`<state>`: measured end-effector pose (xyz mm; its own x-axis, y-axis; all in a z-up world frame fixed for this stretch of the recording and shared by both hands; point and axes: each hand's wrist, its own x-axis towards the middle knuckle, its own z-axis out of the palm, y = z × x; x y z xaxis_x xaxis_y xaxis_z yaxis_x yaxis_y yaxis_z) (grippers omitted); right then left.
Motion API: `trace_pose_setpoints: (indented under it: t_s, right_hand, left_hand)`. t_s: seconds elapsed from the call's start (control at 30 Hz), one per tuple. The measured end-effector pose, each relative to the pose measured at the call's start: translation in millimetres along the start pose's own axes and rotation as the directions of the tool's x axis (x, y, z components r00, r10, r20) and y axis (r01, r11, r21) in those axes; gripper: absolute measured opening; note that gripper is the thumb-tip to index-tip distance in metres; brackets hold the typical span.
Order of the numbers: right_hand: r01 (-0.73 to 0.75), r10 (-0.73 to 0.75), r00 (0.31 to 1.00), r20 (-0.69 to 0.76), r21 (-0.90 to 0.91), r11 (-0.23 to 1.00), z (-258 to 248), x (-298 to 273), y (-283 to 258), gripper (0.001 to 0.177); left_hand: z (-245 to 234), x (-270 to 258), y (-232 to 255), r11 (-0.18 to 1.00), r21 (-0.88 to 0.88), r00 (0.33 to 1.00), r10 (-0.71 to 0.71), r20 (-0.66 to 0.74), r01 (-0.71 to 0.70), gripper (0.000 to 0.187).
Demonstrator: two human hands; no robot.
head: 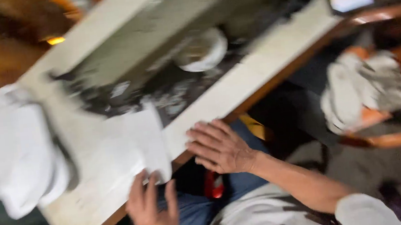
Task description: Stitching shoe insole components together using an industrial sewing machine.
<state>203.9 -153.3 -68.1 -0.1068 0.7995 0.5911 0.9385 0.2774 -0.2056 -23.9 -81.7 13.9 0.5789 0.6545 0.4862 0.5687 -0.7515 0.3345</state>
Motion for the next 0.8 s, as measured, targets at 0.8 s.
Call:
trace_pose_setpoints:
  t_s: [0.8]
  right_hand:
    - [-0.523, 0.899, 0.272, 0.343, -0.732, 0.437, -20, -436, 189, 0.072]
  left_hand:
    - [-13, -9, -22, 0.978, 0.069, 0.976, -0.201, 0.085, 0.195, 0.030]
